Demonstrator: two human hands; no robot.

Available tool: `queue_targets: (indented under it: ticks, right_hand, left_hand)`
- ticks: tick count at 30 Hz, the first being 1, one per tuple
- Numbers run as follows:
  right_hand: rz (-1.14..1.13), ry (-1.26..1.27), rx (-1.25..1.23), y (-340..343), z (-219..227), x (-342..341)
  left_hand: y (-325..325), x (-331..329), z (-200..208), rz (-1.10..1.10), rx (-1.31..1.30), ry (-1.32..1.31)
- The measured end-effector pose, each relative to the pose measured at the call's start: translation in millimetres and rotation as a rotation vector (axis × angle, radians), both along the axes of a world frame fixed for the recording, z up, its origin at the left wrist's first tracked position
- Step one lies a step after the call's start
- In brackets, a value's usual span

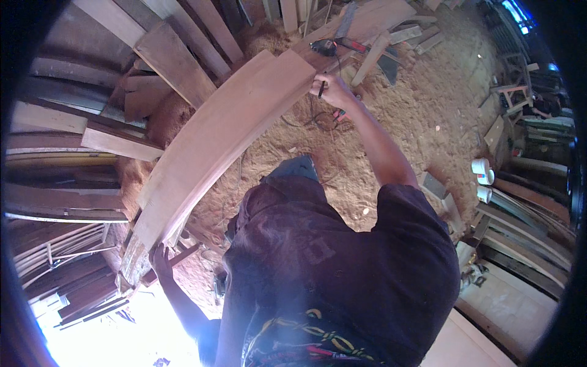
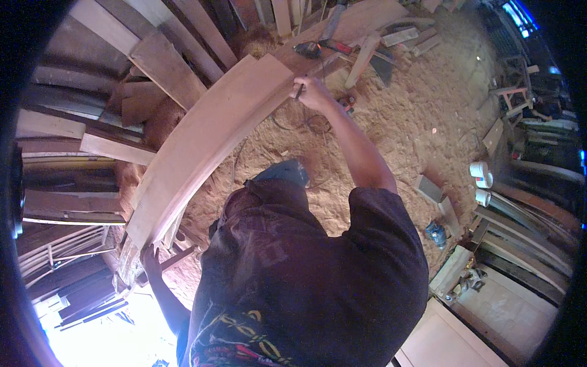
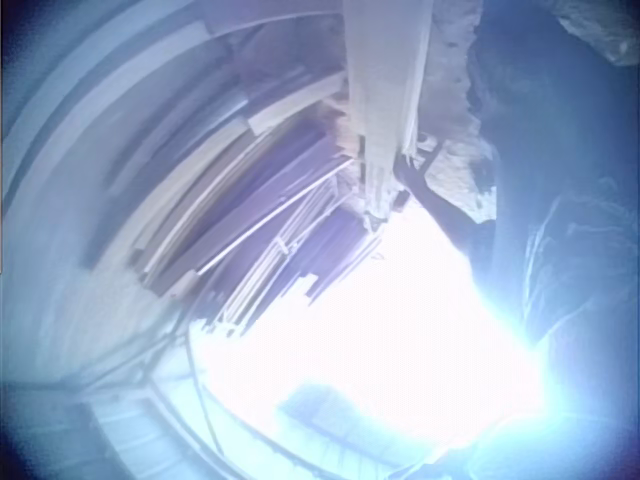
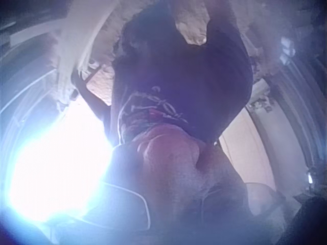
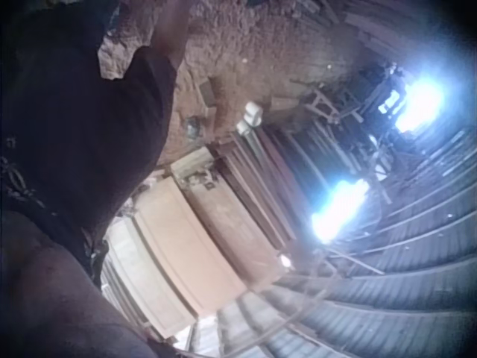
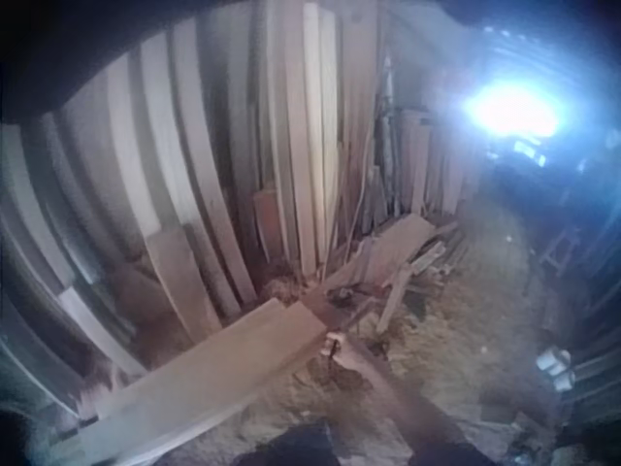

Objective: The person measures a long curved wooden plank with a tape measure and marks it with a pencil. They then use a try square to draw straight lines on the plank. The person repeats the measuring and marking process several times.

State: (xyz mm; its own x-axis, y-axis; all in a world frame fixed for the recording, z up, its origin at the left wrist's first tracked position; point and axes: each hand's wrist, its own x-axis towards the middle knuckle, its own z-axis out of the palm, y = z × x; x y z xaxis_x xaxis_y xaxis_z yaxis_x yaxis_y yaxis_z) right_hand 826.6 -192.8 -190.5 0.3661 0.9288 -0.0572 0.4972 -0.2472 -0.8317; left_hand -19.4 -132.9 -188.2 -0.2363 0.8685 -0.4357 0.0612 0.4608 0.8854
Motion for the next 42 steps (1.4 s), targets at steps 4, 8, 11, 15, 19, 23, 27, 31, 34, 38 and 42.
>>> queue_targets:
  ticks: [4,8,11,15,19,23,27,31,34,38,42]
  right_hand:
    - [-0.022,-0.002,0.116,-2,-22,-6]
    - [-0.117,0.039,0.175,-3,-50,-15]
    - [-0.117,0.104,0.111,-9,-54,-17]
    - [-0.186,0.193,0.088,-22,-43,-6]
    - [-0.455,-0.102,0.139,-25,-25,35]
    - [-0.628,-0.479,0.034,1,-4,99]
    - [-0.459,-0.577,-0.137,28,1,165]
    - [-0.328,-0.522,-0.204,39,-17,208]
    - [-0.264,-0.569,-0.160,37,-28,226]
    - [-0.471,0.543,0.101,19,-17,232]
    - [-0.843,0.841,0.348,-46,8,192]
  left_hand:
    - [-3,6,8,0.024,0.031,-0.137]
    - [-5,18,2,0.129,-0.010,-0.111]
    - [-5,28,-6,0.187,-0.055,-0.110]
    - [-18,40,-18,0.250,-0.108,-0.046]
    - [-43,60,-26,0.163,-0.157,-0.172]
    - [-64,106,-24,-0.077,-0.222,-0.109]
    - [-75,182,-5,-0.104,-0.351,-0.077]
    - [-86,257,28,-0.270,-0.400,-0.038]
    - [-87,308,47,-0.378,-0.371,-0.054]
    - [-74,371,62,-0.567,-0.305,0.083]
    - [-53,438,81,-0.708,-0.093,-0.006]
